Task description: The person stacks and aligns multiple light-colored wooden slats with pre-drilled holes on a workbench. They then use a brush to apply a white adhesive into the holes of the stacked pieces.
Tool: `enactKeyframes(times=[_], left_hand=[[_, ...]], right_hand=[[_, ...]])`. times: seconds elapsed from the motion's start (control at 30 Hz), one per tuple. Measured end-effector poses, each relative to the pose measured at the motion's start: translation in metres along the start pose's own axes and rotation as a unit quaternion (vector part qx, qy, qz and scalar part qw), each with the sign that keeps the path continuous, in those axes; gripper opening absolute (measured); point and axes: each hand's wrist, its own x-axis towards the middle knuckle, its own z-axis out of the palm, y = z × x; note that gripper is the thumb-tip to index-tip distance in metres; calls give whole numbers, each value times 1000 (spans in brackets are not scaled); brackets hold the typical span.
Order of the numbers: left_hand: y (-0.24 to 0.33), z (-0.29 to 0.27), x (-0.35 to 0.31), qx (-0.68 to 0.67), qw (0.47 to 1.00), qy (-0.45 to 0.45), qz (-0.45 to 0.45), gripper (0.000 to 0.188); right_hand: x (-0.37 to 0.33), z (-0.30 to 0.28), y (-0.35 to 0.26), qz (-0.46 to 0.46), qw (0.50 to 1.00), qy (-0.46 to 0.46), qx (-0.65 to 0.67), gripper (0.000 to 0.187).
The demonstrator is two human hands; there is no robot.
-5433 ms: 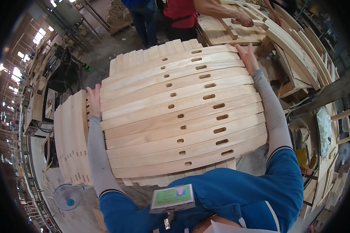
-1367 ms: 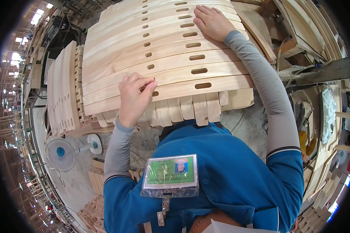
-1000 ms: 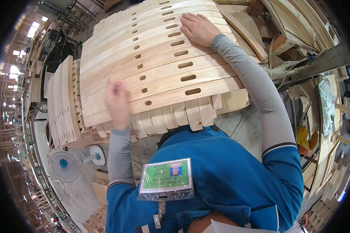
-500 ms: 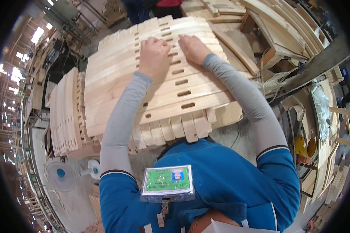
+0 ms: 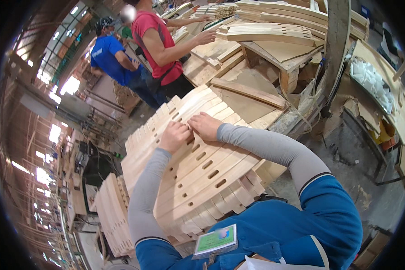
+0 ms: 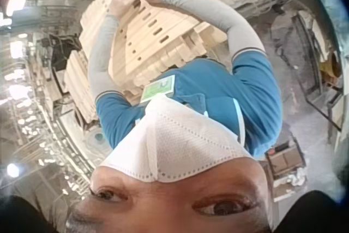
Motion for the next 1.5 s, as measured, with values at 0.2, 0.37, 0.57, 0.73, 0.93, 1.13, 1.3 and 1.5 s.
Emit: enactKeyframes(times=[0.2,0.37,0.57,0.73,0.93,1.13,1.3,1.5], left_hand=[[7,6,-4,-18,998,54,-22,15],[12,9,-3,2,997,31,-75,9],[24,14,4,-91,975,27,-199,8],[37,32,0,-181,899,82,-389,4],[40,42,-1,-161,854,125,-478,4],[75,-14,-63,-216,776,213,-553,5],[151,-87,-116,-139,754,256,-589,2],[263,-146,-174,-51,611,318,-723,4]], right_hand=[[0,1,1,-23,999,5,-30,26],[-2,1,2,-30,999,19,-38,24],[-5,2,4,-37,998,41,-33,20],[-4,-1,2,-37,997,34,-51,20],[0,-1,6,-47,994,41,-85,26],[2,9,10,-94,989,50,-100,30],[-1,7,3,-93,995,30,-29,27],[-3,4,11,-67,997,-31,-39,29]])
